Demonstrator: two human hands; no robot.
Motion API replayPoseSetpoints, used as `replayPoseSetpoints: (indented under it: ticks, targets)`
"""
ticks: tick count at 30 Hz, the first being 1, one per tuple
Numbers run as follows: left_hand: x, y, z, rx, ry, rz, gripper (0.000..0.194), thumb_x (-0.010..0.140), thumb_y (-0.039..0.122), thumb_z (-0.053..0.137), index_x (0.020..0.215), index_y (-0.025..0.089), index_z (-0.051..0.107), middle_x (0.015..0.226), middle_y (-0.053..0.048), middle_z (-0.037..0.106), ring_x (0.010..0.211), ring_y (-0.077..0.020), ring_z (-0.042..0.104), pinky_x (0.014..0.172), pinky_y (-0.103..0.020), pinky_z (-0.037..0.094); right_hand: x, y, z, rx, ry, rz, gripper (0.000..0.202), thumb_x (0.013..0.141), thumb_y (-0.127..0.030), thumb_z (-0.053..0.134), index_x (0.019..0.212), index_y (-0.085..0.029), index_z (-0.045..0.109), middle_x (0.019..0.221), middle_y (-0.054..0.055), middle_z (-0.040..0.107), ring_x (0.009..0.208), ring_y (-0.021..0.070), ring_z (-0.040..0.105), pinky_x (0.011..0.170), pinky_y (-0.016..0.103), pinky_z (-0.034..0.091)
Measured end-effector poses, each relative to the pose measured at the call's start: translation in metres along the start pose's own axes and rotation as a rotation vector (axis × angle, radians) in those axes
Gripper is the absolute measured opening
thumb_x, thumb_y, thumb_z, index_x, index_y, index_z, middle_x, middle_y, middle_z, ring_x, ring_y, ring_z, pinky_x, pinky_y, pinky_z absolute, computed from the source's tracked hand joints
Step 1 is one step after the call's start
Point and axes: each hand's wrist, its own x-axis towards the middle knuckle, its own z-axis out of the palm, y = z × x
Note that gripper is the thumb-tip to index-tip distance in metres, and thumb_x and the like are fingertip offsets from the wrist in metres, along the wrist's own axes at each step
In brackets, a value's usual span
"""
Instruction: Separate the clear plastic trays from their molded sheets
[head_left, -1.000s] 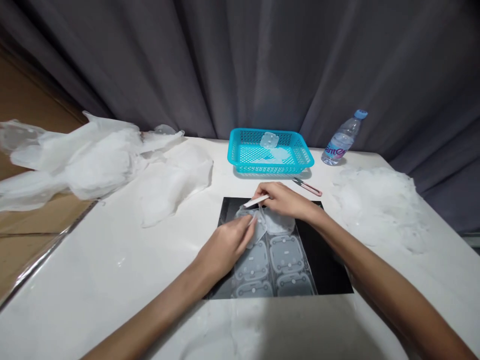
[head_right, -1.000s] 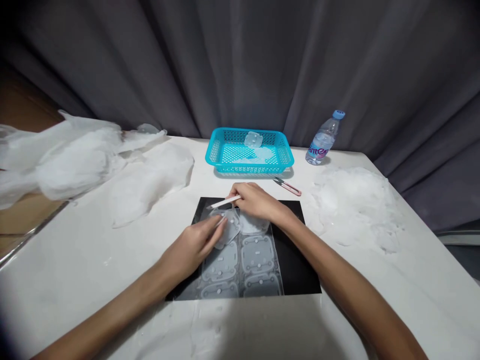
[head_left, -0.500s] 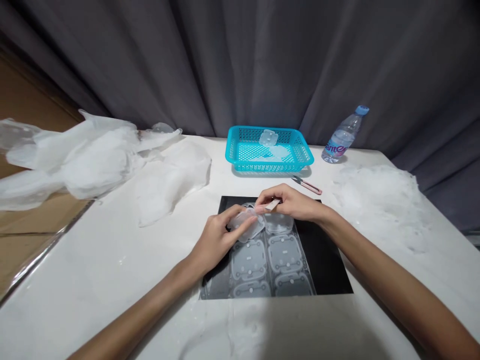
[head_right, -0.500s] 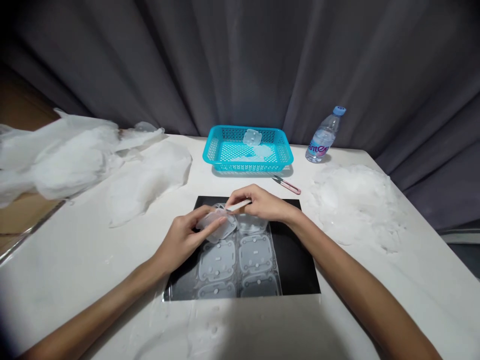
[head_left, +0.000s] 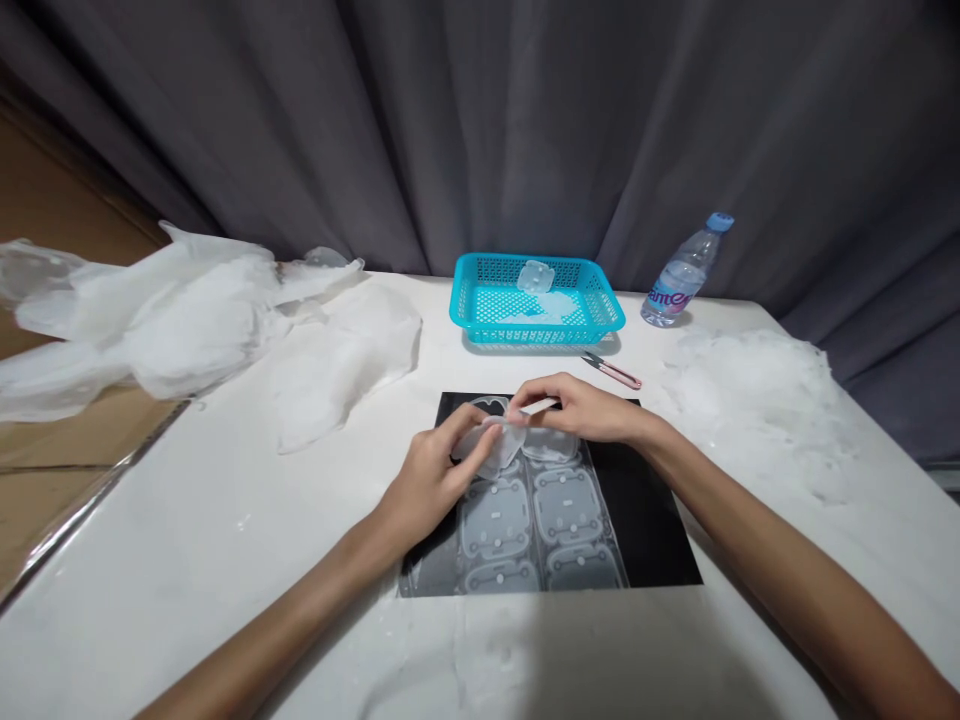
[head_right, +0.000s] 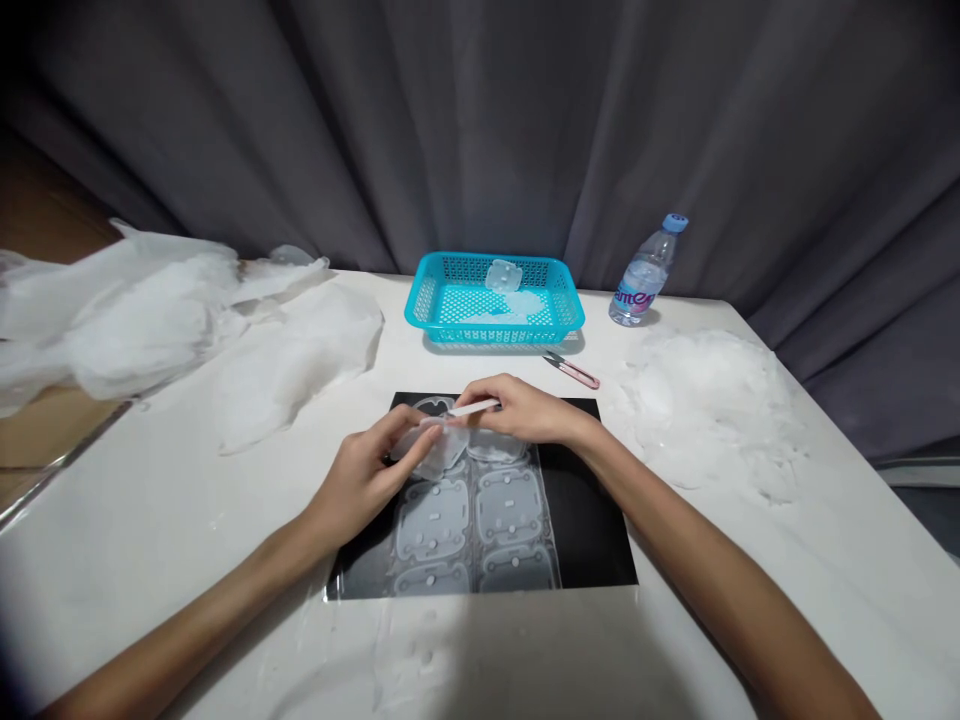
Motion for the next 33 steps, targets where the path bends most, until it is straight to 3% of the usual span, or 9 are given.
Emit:
replayPoseSetpoints:
  ticks: [5,8,14,17,21,23,27,32,33]
  targets:
    - [0.007,-0.002,0.003,-0.175,-0.015,-0.118,0.028,0.100,0.047,0.065,0.099,0.019,0.066,0.080,0.002,0.070,0.068,-0.0135,0.061,0.062,-0.022,0.044,0.000,0.002,-0.005,0.076,-0.038,-0.008,0.014,0.084,-0.030,0.073,0.084,-0.016,0.074,0.087,0.002,0.074,0.087,0.0197,0.066,0.084,0.030,0.049]
    - [0.004,-0.002,0.005,-0.145,-0.024,-0.086,0.027,0.098,0.046,0.070,0.102,0.019,0.070,0.086,0.001,0.072,0.071,-0.0141,0.063,0.063,-0.022,0.046,0.000,0.005,-0.003,0.027,-0.066,-0.006,0.013,0.084,-0.026,0.069,0.086,-0.016,0.077,0.086,0.002,0.076,0.085,0.0193,0.067,0.080,0.029,0.049]
    - [-0.011,-0.001,0.008,0.015,-0.009,0.296,0.014,0.102,0.027,0.063,0.093,0.019,0.070,0.087,-0.003,0.076,0.078,-0.0168,0.070,0.073,-0.026,0.053,0.001,0.023,-0.002,-0.363,0.376,0.215,0.018,0.082,-0.009,0.056,0.081,-0.017,0.073,0.084,0.007,0.076,0.086,0.0224,0.065,0.075,0.030,0.042]
    - [-0.007,0.001,0.005,-0.149,0.024,0.073,0.015,0.100,0.034,0.068,0.100,0.020,0.070,0.090,-0.003,0.076,0.077,-0.0158,0.070,0.066,-0.023,0.052,-0.001,0.025,-0.012,-0.393,0.383,0.202,0.016,0.079,-0.008,0.057,0.077,-0.018,0.069,0.084,0.006,0.075,0.086,0.0233,0.065,0.075,0.031,0.040]
    - [0.004,0.000,0.000,-0.442,0.056,-0.106,0.024,0.093,0.040,0.077,0.096,0.018,0.068,0.080,0.000,0.070,0.069,-0.0135,0.066,0.062,-0.022,0.050,-0.010,0.010,-0.029,-0.374,0.455,0.087,0.015,0.095,-0.022,0.053,0.093,-0.018,0.068,0.100,0.007,0.074,0.095,0.0237,0.064,0.083,0.032,0.043]
    - [0.006,0.000,0.000,-0.503,0.061,-0.111,0.023,0.092,0.038,0.078,0.095,0.018,0.067,0.079,0.000,0.069,0.070,-0.0131,0.065,0.063,-0.022,0.049,-0.018,-0.001,-0.031,-0.387,0.325,-0.008,0.017,0.098,-0.034,0.060,0.100,-0.020,0.068,0.105,0.007,0.072,0.099,0.0238,0.062,0.087,0.033,0.043]
    - [0.004,0.000,0.002,-0.535,0.054,-0.107,0.022,0.091,0.037,0.078,0.094,0.018,0.066,0.075,0.001,0.067,0.065,-0.0122,0.062,0.059,-0.022,0.046,-0.032,-0.017,-0.024,-0.554,-0.098,-0.020,0.038,0.080,-0.046,0.088,0.101,-0.022,0.067,0.106,0.005,0.065,0.104,0.0264,0.055,0.088,0.034,0.043]
    - [0.003,0.003,0.000,-0.518,0.067,-0.088,0.021,0.090,0.034,0.080,0.092,0.018,0.066,0.075,0.001,0.066,0.063,-0.0106,0.059,0.057,-0.021,0.044,-0.036,-0.015,-0.020,-0.578,-0.180,-0.041,0.001,0.096,-0.020,0.067,0.096,-0.021,0.066,0.102,0.006,0.062,0.104,0.0248,0.056,0.092,0.035,0.044]
    - [0.003,0.003,-0.001,-0.517,0.066,-0.085,0.020,0.090,0.033,0.079,0.092,0.018,0.066,0.076,0.001,0.067,0.063,-0.0106,0.060,0.058,-0.021,0.045,-0.034,-0.012,-0.022,-0.571,-0.157,-0.044,0.006,0.095,-0.016,0.063,0.094,-0.021,0.065,0.099,0.005,0.062,0.101,0.0238,0.057,0.090,0.034,0.044]
